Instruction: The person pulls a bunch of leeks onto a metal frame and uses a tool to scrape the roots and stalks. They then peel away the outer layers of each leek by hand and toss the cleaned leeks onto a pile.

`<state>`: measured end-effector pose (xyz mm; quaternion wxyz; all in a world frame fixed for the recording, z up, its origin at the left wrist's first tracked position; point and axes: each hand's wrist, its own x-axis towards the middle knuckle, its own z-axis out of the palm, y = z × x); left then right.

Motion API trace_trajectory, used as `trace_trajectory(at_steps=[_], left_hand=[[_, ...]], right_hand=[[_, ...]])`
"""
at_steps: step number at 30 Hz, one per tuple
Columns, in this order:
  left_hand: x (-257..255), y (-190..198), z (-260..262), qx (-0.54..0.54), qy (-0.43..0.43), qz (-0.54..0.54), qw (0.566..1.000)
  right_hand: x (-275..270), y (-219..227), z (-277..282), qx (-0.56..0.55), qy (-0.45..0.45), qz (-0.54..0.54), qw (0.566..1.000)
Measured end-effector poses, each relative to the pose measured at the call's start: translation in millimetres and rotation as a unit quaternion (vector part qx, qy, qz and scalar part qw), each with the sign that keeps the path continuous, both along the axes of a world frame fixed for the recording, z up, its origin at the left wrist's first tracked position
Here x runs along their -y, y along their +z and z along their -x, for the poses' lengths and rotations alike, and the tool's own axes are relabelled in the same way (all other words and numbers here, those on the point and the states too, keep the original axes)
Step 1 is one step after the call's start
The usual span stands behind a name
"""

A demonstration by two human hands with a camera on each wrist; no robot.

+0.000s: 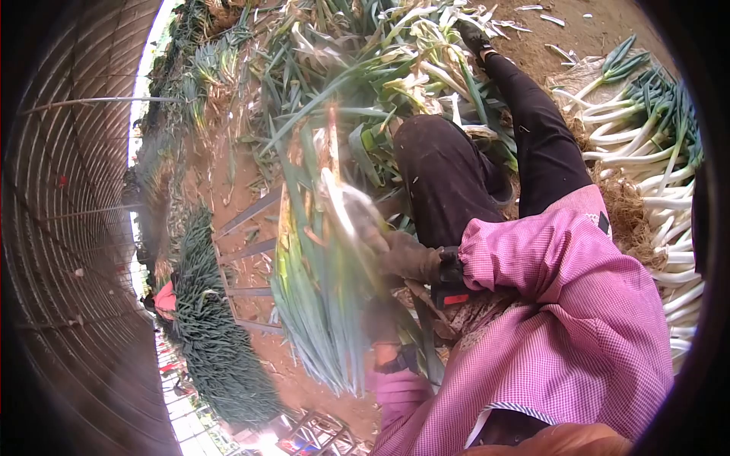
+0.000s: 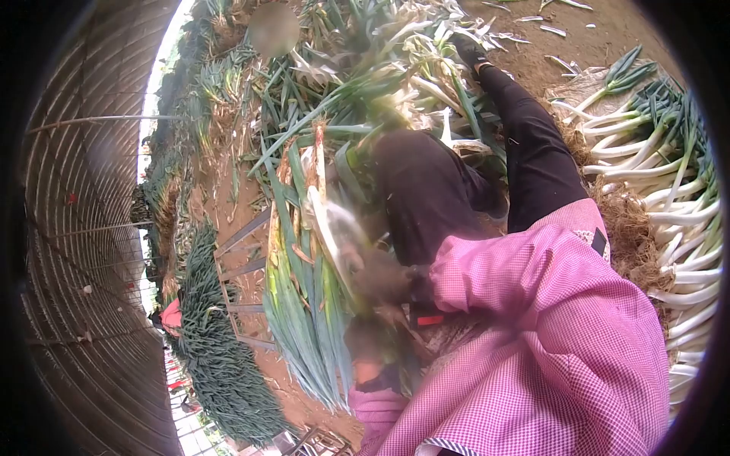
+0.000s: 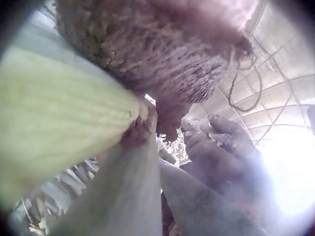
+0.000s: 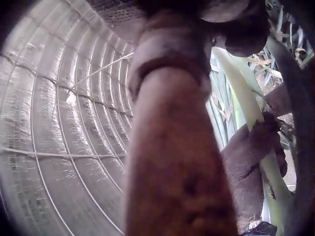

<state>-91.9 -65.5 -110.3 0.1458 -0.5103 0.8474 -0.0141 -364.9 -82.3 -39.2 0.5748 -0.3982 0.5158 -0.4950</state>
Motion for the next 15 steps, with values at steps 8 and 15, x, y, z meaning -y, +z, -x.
trace_trajectory(at_steps=[8,15], left_hand=[[-13.1,34.7,23.5,-0.079,-0.028,0.032,0.996],[-36.6,100.6,77.4,-0.347,0.228,-0.197,0.888]], right_hand=[[1.7,8.7,3.0,0.061,0.006,-0.029,0.998],[7.4,-6.2,-10.5,0.052,-0.070,0.042,0.995]])
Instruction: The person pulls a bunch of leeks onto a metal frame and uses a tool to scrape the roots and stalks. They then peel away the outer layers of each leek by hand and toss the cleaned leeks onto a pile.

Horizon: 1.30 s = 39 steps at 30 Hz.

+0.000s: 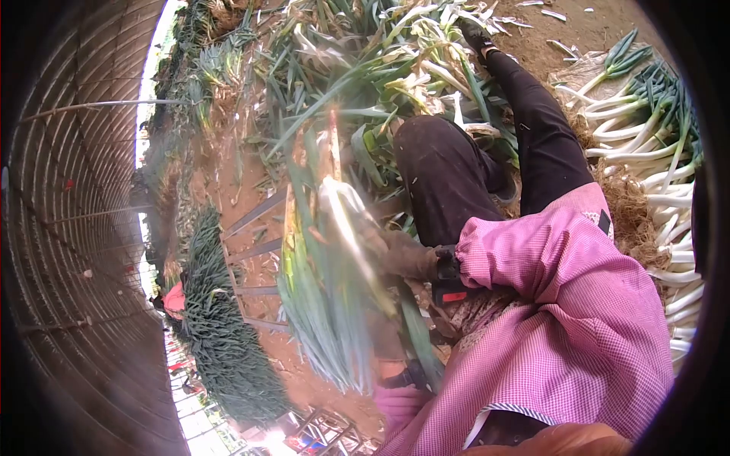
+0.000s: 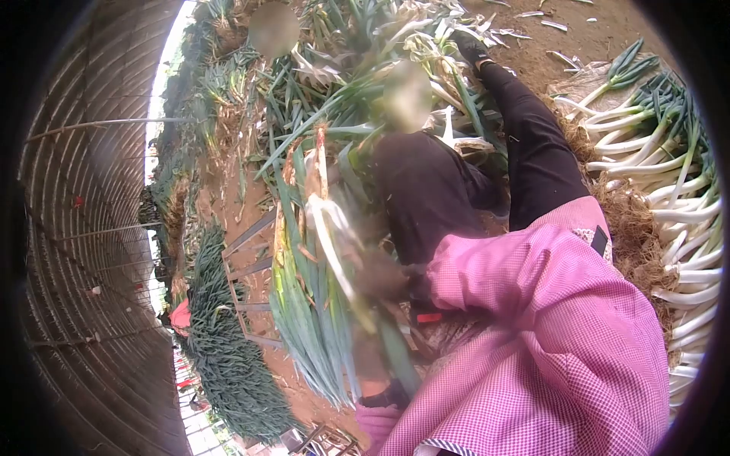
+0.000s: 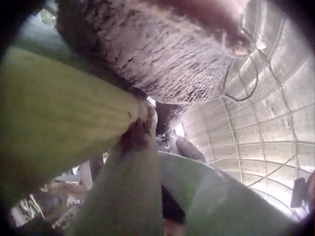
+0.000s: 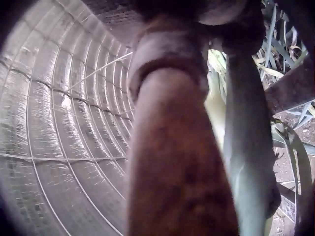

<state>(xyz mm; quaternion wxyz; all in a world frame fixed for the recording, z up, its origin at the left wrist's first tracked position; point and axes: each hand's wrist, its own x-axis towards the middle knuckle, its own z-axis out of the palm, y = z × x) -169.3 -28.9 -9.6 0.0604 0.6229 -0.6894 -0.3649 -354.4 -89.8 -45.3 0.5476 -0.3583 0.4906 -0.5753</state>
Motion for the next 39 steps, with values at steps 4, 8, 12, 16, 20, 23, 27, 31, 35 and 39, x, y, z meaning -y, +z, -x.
trace_trajectory(at_steps=[4,8,12,16,20,23,27,31,35,39], left_hand=[[-6.7,0.8,0.3,-0.011,0.079,-0.116,0.990],[-3.2,-18.9,-2.0,0.187,-0.069,0.074,0.977],[-7.2,-32.8,-6.1,0.306,-0.161,0.130,0.929],[-7.0,-36.9,-6.7,0.317,-0.095,0.035,0.943],[-16.5,-22.0,17.9,0.238,-0.024,0.144,0.960],[-15.9,-22.3,20.7,0.237,0.003,0.056,0.970],[-13.1,-20.9,20.0,0.206,0.006,-0.001,0.978],[-11.0,-15.4,19.8,0.237,-0.010,0.008,0.971],[-9.4,-11.2,2.9,0.200,-0.069,0.059,0.976],[-14.8,5.5,-14.0,0.109,-0.149,0.116,0.976]], right_hand=[[-7.2,11.4,12.1,-0.084,0.068,0.030,0.994],[-11.3,26.3,15.2,-0.033,0.031,-0.028,0.999],[-9.3,13.6,5.9,-0.058,-0.039,0.067,0.995],[0.8,-7.4,-6.0,-0.014,0.000,0.010,1.000],[-0.3,-1.8,2.6,-0.024,0.016,-0.035,0.999],[-11.9,19.0,19.1,0.017,0.008,-0.001,1.000],[1.5,13.1,13.6,0.006,0.029,-0.039,0.999],[13.1,27.7,5.2,0.116,-0.101,-0.001,0.988],[33.3,6.6,1.9,0.002,-0.122,0.080,0.989],[54.6,-40.0,-10.4,-0.145,-0.103,0.194,0.965]])
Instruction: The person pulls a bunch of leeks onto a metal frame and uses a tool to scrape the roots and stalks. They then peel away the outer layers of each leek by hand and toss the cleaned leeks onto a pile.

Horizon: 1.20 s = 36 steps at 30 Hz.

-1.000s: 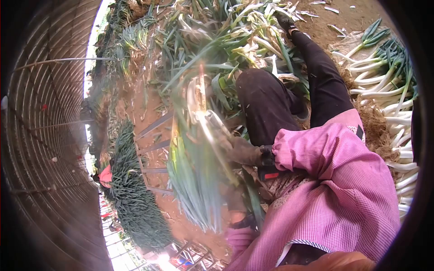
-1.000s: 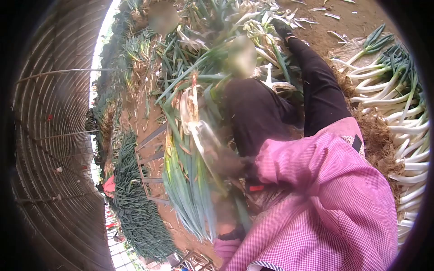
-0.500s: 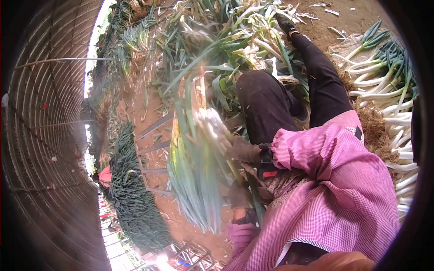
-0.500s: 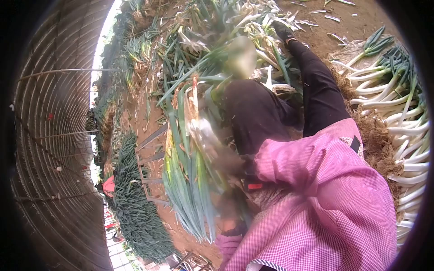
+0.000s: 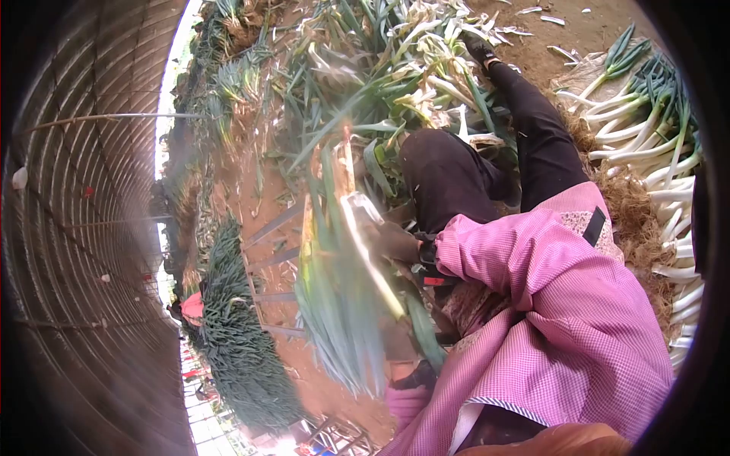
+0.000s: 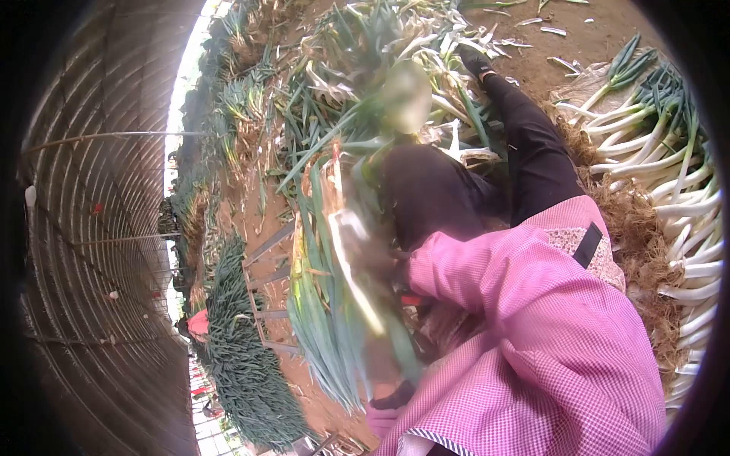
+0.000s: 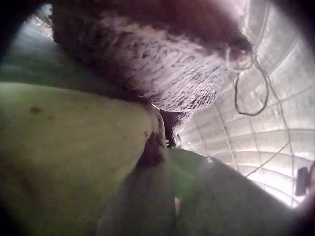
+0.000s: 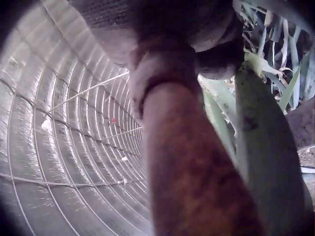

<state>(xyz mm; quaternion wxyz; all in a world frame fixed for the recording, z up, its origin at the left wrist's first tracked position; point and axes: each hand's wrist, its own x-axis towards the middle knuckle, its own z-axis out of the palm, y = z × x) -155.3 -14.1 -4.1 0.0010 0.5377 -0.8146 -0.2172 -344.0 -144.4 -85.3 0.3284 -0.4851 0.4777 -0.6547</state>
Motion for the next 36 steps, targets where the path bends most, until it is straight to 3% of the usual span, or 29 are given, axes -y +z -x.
trace_trajectory(at_steps=[2,4,5,7,8,9,11,12,15,17,20,22,25,27,29,31,36], left_hand=[[1.5,11.8,0.6,-0.108,0.056,-0.050,0.991],[15.9,46.1,20.3,0.036,-0.089,0.119,0.988],[23.2,63.1,30.0,0.102,-0.143,0.217,0.960],[62.3,70.8,44.8,-0.009,0.022,0.153,0.988],[81.8,74.7,52.0,-0.074,0.104,0.133,0.983],[91.2,84.1,79.7,-0.159,0.148,0.096,0.971],[108.3,101.1,125.1,-0.115,0.092,0.093,0.985],[111.7,98.4,138.3,-0.098,0.062,0.093,0.989],[108.1,66.0,154.0,-0.047,0.026,0.084,0.995],[95.6,38.9,140.0,-0.024,0.033,0.080,0.996],[90.3,13.6,107.9,0.007,0.064,0.091,0.994],[100.2,1.7,85.4,0.032,0.095,0.112,0.989],[127.6,-14.6,60.0,0.075,0.134,0.143,0.978],[148.6,-23.8,48.3,0.102,0.153,0.153,0.971],[164.9,-34.8,39.1,0.125,0.165,0.155,0.966],[170.6,-43.0,33.9,0.135,0.169,0.154,0.964],[157.2,-52.9,29.2,0.144,0.159,0.138,0.967]], right_hand=[[-3.9,10.9,3.8,-0.023,-0.013,-0.001,1.000],[-26.3,48.2,36.1,0.062,0.074,-0.118,0.988],[-32.3,65.3,51.4,0.081,0.041,-0.140,0.986],[-34.9,85.7,68.8,0.117,-0.022,-0.187,0.975],[-31.4,79.2,72.1,0.213,-0.031,-0.168,0.962],[-38.0,90.0,77.0,0.208,-0.062,-0.166,0.962],[-57.4,124.8,89.3,0.198,-0.124,-0.157,0.960],[-62.5,124.8,85.5,0.232,-0.102,-0.142,0.957],[-76.7,107.6,54.6,0.102,-0.146,-0.165,0.970],[-76.1,75.2,34.1,-0.029,-0.095,-0.140,0.985],[-83.7,89.5,31.6,0.143,0.074,-0.233,0.959],[-88.7,102.4,31.5,0.193,0.132,-0.255,0.938],[-82.5,91.1,18.2,0.109,0.188,-0.280,0.935],[-78.9,88.8,14.1,0.096,0.197,-0.284,0.933],[-76.3,91.2,10.7,0.182,0.184,-0.275,0.926],[-70.0,65.7,-3.4,0.138,0.213,-0.253,0.934],[-78.1,61.8,-28.8,0.124,0.174,-0.244,0.946]])
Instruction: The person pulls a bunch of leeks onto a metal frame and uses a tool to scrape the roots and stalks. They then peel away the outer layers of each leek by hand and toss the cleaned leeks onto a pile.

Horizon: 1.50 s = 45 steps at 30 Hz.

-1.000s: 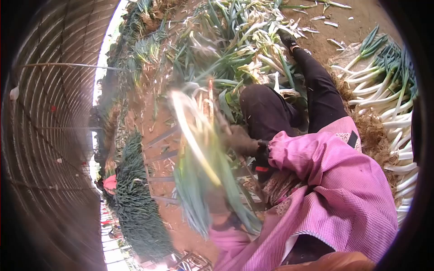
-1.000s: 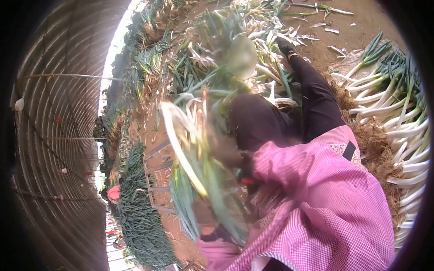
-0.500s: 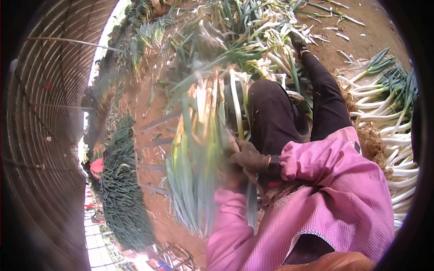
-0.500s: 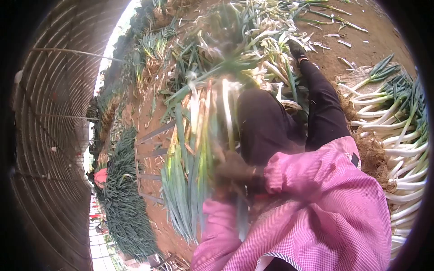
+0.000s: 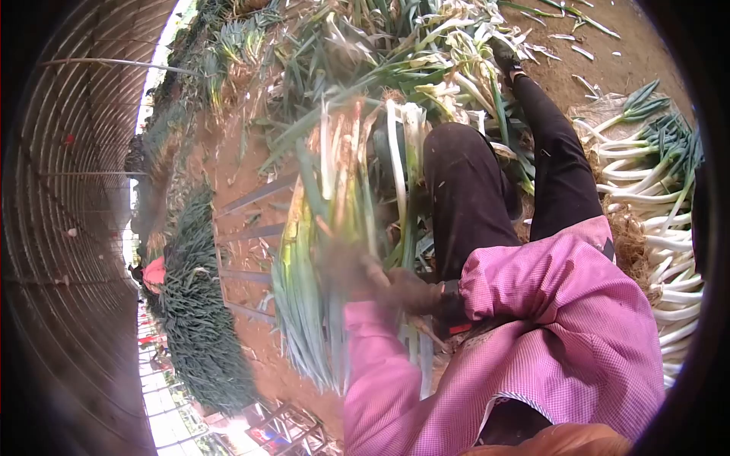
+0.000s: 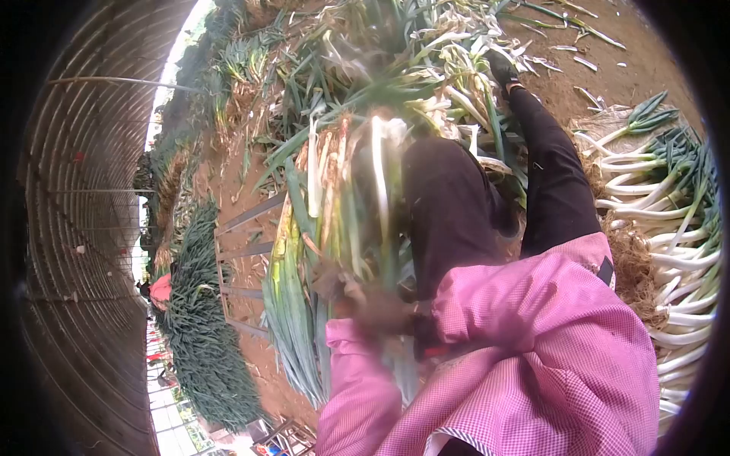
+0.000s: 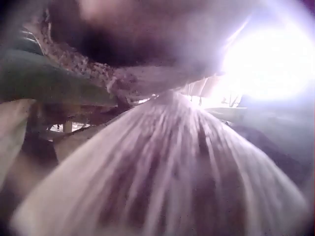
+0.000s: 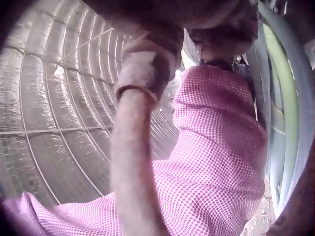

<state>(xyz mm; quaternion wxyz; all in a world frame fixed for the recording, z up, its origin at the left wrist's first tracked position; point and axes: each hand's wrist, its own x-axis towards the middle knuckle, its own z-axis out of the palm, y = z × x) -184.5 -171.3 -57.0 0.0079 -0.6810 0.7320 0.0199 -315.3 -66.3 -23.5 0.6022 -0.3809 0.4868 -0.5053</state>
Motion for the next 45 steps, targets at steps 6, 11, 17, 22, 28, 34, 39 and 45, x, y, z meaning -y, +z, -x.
trace_trajectory(at_steps=[6,11,17,22,28,34,39,45], left_hand=[[-5.9,-2.3,5.1,0.001,-0.005,-0.009,1.000],[-12.0,-1.2,9.4,0.004,-0.010,-0.012,1.000],[-22.8,-2.3,15.7,0.004,-0.014,-0.017,1.000],[-35.0,-4.3,17.6,-0.003,-0.018,-0.023,1.000],[-36.9,-9.2,11.0,-0.001,-0.019,-0.029,0.999],[-39.0,-13.6,7.1,-0.005,-0.028,-0.037,0.999],[-60.8,-19.1,3.5,-0.015,-0.030,-0.055,0.998],[-86.8,-22.4,-4.5,-0.022,-0.035,-0.076,0.996]], right_hand=[[8.3,-4.6,3.2,-0.003,-0.020,-0.035,0.999],[0.1,18.6,15.1,-0.012,0.006,-0.102,0.995],[-3.5,12.9,28.6,0.057,-0.046,-0.118,0.990],[2.1,19.9,15.9,0.013,-0.125,-0.186,0.974],[-30.3,38.7,30.9,0.001,0.034,-0.042,0.999],[0.6,3.1,21.1,0.061,-0.071,-0.133,0.987],[-1.2,12.7,29.6,0.022,-0.070,-0.100,0.992],[15.0,-13.3,12.3,0.064,-0.098,-0.086,0.989]])
